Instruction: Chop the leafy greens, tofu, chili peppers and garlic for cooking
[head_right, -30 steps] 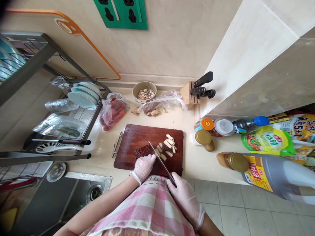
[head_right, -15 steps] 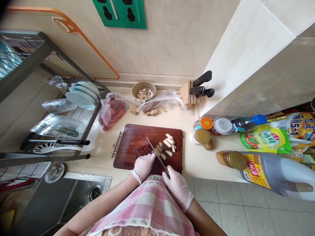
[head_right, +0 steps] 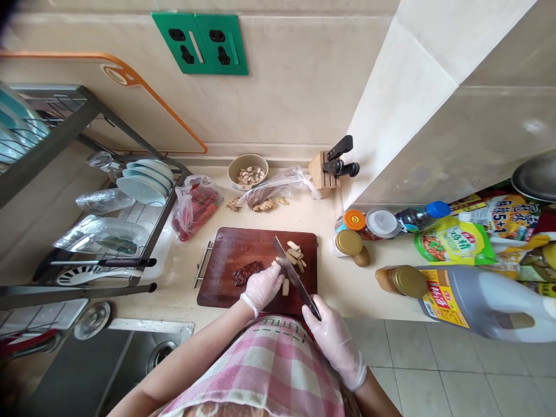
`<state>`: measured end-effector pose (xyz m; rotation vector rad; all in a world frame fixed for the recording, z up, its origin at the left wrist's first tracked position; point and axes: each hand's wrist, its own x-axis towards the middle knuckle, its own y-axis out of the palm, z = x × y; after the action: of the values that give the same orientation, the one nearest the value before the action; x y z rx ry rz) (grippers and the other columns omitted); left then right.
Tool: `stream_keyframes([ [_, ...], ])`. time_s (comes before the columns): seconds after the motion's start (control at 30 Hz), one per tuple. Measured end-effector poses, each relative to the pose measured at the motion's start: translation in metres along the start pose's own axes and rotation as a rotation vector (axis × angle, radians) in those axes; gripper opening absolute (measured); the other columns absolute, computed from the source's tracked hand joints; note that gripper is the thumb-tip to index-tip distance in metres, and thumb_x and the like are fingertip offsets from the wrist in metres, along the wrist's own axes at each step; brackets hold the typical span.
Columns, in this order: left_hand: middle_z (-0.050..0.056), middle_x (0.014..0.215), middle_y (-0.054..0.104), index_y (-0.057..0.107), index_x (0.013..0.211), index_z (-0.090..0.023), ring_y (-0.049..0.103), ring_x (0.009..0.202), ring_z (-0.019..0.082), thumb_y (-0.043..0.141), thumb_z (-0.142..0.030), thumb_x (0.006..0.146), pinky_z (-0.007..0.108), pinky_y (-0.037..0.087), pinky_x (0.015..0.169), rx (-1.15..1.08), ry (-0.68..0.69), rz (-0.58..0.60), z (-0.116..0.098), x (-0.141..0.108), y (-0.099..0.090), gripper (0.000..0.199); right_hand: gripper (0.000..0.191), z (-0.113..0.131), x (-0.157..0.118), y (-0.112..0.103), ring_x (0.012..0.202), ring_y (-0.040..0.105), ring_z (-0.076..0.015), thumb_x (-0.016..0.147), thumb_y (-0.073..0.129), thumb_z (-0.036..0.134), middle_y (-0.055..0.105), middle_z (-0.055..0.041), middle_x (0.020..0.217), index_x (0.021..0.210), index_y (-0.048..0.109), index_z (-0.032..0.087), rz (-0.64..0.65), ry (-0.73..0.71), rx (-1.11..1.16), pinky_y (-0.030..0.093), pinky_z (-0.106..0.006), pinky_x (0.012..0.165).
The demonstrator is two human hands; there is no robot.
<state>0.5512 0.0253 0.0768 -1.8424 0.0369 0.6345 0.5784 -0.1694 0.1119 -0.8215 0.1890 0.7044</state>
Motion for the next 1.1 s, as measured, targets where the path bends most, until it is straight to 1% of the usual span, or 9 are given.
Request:
stream_keyframes([
  [0.1, 0.004, 0.085, 0.068, 0.055, 0.099, -0.022, 0.064, 0.072, 0.016, 0.038, -0.038, 0.09, 0.026, 0.044, 0.065, -0.148, -0.015, -0.039, 0.022, 0.002, -0.015, 0.025, 0.037, -0.011, -0.005, -0.007, 0.079, 0.064, -0.0191, 0.088, 0.039, 0.044, 0.07, -0.0075, 0.09, 0.102, 0.06, 0.018, -0.025, -0.053, -0.051, 0.049, -0.029, 0.074],
  [0.23, 0.003, 0.091, 0.066, 0.056, 0.098, -0.022, 0.061, 0.082, 0.015, 0.038, -0.037, 0.09, 0.026, 0.044, 0.077, -0.324, -0.023, -0.267, 0.055, 0.008, -0.063, 0.025, 0.035, -0.026, -0.013, -0.013, 0.093, 0.065, -0.0219, 0.086, 0.044, 0.034, 0.068, -0.0085, 0.106, 0.115, 0.058, 0.021, -0.066, -0.15, -0.149, 0.05, -0.033, 0.084],
  [0.3, 0.004, 0.098, 0.065, 0.057, 0.102, -0.022, 0.059, 0.09, 0.016, 0.042, -0.038, 0.088, 0.027, 0.043, 0.084, -0.327, 0.133, -0.301, 0.055, 0.012, -0.085, 0.025, 0.035, -0.03, -0.015, -0.015, 0.098, 0.064, -0.0211, 0.085, 0.045, 0.028, 0.066, -0.0076, 0.112, 0.117, 0.057, 0.023, -0.035, -0.212, -0.203, 0.049, -0.033, 0.087],
  [0.37, 0.004, 0.105, 0.064, 0.059, 0.104, -0.024, 0.056, 0.1, 0.018, 0.052, -0.042, 0.083, 0.03, 0.039, 0.092, -0.267, 0.406, -0.195, 0.042, 0.015, -0.096, 0.028, 0.036, -0.031, -0.014, -0.015, 0.096, 0.065, -0.0211, 0.085, 0.045, 0.023, 0.067, -0.0071, 0.111, 0.119, 0.056, 0.024, -0.015, -0.258, -0.296, 0.05, -0.033, 0.086],
  [0.5, 0.004, 0.117, 0.06, 0.061, 0.109, -0.03, 0.049, 0.113, 0.023, 0.067, -0.048, 0.07, 0.033, 0.036, 0.096, -0.122, 0.752, 0.063, 0.009, 0.025, -0.082, 0.044, 0.043, -0.023, -0.007, -0.017, 0.078, 0.066, -0.0228, 0.081, 0.05, 0.015, 0.07, -0.0067, 0.093, 0.123, 0.054, 0.025, -0.014, -0.335, -0.557, 0.051, -0.033, 0.07],
  [0.67, 0.002, 0.118, 0.059, 0.062, 0.108, -0.034, 0.046, 0.116, 0.021, 0.062, -0.05, 0.074, 0.033, 0.038, 0.093, -0.036, 0.794, 0.015, 0.001, 0.047, -0.058, 0.038, 0.047, -0.01, -0.004, -0.019, 0.069, 0.064, -0.021, 0.076, 0.055, 0.011, 0.068, -0.0058, 0.083, 0.122, 0.055, 0.023, -0.042, -0.428, -0.723, 0.047, -0.029, 0.061],
  [0.87, 0.001, 0.123, 0.056, 0.057, 0.116, -0.032, 0.047, 0.116, 0.02, 0.06, -0.04, 0.078, 0.035, 0.034, 0.098, -0.005, 0.659, -0.035, 0.019, 0.064, -0.058, 0.038, 0.048, -0.027, -0.016, -0.019, 0.07, 0.067, -0.0227, 0.075, 0.054, 0.012, 0.071, -0.0061, 0.088, 0.121, 0.057, 0.027, 0.025, -0.397, -0.6, 0.051, -0.031, 0.061],
  [1.0, 0.004, 0.11, 0.063, 0.057, 0.114, -0.023, 0.056, 0.102, 0.017, 0.041, -0.037, 0.089, 0.029, 0.039, 0.091, -0.067, 0.258, -0.129, 0.06, 0.054, -0.064, 0.032, 0.038, -0.055, -0.027, -0.019, 0.083, 0.069, -0.0226, 0.079, 0.05, 0.025, 0.071, -0.0036, 0.102, 0.115, 0.061, 0.03, 0.066, -0.273, -0.287, 0.055, -0.03, 0.072],
  [1.1, 0.007, 0.096, 0.066, 0.063, 0.099, -0.021, 0.06, 0.091, 0.021, 0.043, -0.051, 0.085, 0.032, 0.044, 0.08, 0.016, 0.039, -0.002, 0.084, 0.033, -0.062, 0.039, 0.038, -0.069, -0.031, -0.02, 0.092, 0.067, -0.0228, 0.078, 0.052, 0.042, 0.07, -0.0047, 0.104, 0.11, 0.065, 0.025, 0.082, -0.133, -0.085, 0.054, -0.025, 0.078],
])
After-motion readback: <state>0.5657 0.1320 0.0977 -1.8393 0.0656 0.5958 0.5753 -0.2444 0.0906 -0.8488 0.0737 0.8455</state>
